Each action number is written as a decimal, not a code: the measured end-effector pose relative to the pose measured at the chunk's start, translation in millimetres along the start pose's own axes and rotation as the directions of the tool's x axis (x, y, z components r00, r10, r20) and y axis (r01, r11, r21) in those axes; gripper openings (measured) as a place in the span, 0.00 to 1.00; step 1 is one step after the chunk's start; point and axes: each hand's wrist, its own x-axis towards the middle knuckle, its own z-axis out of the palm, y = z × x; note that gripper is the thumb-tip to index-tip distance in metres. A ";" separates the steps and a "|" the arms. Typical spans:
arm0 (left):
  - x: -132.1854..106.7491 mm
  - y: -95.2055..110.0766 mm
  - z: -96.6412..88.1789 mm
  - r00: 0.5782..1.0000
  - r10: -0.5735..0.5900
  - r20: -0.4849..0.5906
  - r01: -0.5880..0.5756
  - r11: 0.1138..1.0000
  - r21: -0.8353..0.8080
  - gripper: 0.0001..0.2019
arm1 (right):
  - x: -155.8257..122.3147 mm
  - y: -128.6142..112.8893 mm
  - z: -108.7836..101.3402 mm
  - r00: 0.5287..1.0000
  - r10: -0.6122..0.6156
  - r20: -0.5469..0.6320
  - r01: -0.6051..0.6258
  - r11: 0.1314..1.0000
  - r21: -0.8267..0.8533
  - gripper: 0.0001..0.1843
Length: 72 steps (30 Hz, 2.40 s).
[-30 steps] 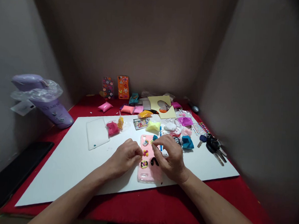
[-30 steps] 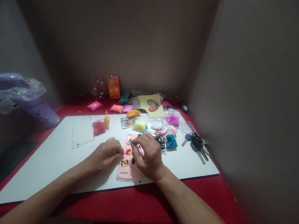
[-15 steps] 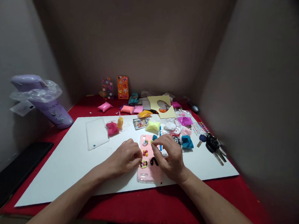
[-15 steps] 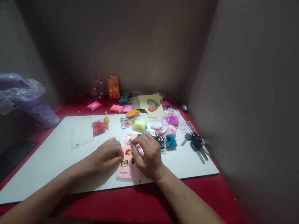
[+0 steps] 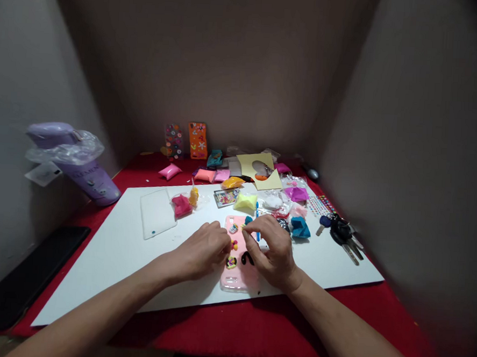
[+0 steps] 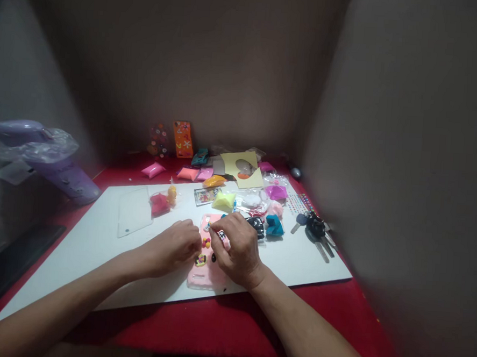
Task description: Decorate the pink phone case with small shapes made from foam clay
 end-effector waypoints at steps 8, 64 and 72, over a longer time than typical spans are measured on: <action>-4.5 -5.7 -0.7 0.997 -0.070 -0.021 0.066 0.984 -0.164 0.05 | 0.5 -1.2 0.1 1.000 0.000 -0.002 0.000 1.000 0.005 0.05; -14.1 -3.6 3.7 0.953 -0.265 -0.146 0.088 0.703 -0.706 0.08 | 1.3 -4.0 -2.8 0.999 -0.034 0.008 0.034 0.999 0.014 0.07; -13.7 0.2 0.2 0.947 -0.297 -0.121 0.133 0.707 -0.694 0.06 | 0.9 -3.0 -2.6 0.999 -0.035 0.006 0.035 0.999 0.018 0.07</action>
